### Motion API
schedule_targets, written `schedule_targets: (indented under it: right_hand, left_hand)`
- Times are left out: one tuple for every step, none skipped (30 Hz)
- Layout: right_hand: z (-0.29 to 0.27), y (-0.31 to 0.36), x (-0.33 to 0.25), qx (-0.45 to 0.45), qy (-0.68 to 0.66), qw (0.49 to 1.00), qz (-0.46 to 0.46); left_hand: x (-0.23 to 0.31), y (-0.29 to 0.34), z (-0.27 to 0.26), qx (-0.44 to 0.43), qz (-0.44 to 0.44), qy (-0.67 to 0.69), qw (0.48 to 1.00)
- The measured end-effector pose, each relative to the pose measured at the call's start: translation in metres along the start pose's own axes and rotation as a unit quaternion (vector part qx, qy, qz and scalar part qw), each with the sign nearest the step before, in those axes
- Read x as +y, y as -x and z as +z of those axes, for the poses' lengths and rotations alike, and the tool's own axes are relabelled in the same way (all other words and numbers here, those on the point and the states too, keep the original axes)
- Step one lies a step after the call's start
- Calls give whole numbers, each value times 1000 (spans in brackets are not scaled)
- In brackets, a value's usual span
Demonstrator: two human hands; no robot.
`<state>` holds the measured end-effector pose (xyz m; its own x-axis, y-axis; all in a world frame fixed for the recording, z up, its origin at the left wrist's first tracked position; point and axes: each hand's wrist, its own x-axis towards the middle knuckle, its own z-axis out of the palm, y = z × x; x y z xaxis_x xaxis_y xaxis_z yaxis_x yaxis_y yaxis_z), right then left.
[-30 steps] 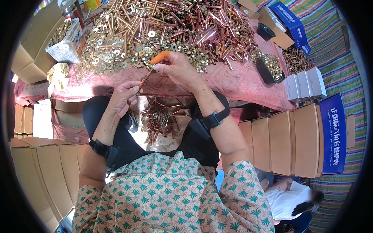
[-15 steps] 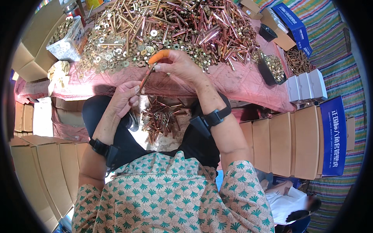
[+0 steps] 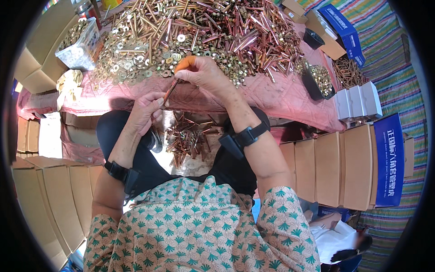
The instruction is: Picking and threading washers onto screws from a large pile of metal hardware.
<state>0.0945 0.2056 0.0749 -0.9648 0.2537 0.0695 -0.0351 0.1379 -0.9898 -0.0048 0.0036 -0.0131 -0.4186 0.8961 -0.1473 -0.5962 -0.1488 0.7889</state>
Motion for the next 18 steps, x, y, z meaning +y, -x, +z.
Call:
schedule_targets:
  right_hand:
    - [-2, -1, 3, 1, 0, 1000, 0]
    - [-4, -4, 5, 6, 116, 993, -14]
    - [-6, -5, 8, 11, 230, 973, -28]
    - [-7, -5, 11, 12, 230, 973, -28]
    - [-4, -6, 8, 30, 278, 960, -13]
    - [-1, -8, 6, 49, 325, 944, 1]
    - [4, -6, 7, 48, 325, 945, 1]
    - [11, -2, 10, 60, 136, 989, 4]
    - [15, -1, 12, 70, -58, 996, 7]
    - [13, -1, 15, 69, -58, 996, 7]
    - [5, 2, 19, 49, -64, 996, 25]
    - [0, 3, 24, 30, -70, 996, 44]
    - [-3, 0, 32, 31, -69, 996, 43]
    - [-2, -6, 34, 54, 53, 996, 45]
    - [-2, -10, 36, 77, 174, 981, 45]
    - [-4, -7, 38, 78, 173, 981, 43]
    - [4, -4, 26, 73, 69, 994, 52]
    - [9, -2, 19, 66, -37, 995, 61]
  left_hand:
    - [0, 0, 0, -1, 0, 0, 1000]
    - [-1, 0, 0, 0, 1, -11, 1000]
    - [-2, 0, -1, 0, 3, -23, 1000]
    - [-2, -1, -1, 0, 2, -23, 1000]
    - [-2, -1, -2, 3, -1, -19, 1000]
    - [-2, -2, -2, 7, -4, -14, 1000]
    - [-2, -2, -2, 8, -4, -14, 1000]
    - [-3, -2, -2, 17, -5, -15, 1000]
    - [-3, -2, -2, 26, -6, -16, 1000]
    - [-2, -1, -3, 27, -5, -16, 999]
    - [-2, -1, -1, 25, -8, -17, 999]
    - [-1, -2, 0, 23, -11, -19, 999]
    - [-1, -2, 0, 22, -11, -20, 1000]
    - [-1, -2, -1, 20, -18, -19, 999]
    - [-1, -3, -2, 18, -25, -18, 999]
    - [-2, -2, -2, 17, -24, -19, 999]
    - [-3, 0, -3, 23, -20, -15, 999]
    - [-3, 2, -5, 30, -16, -10, 999]
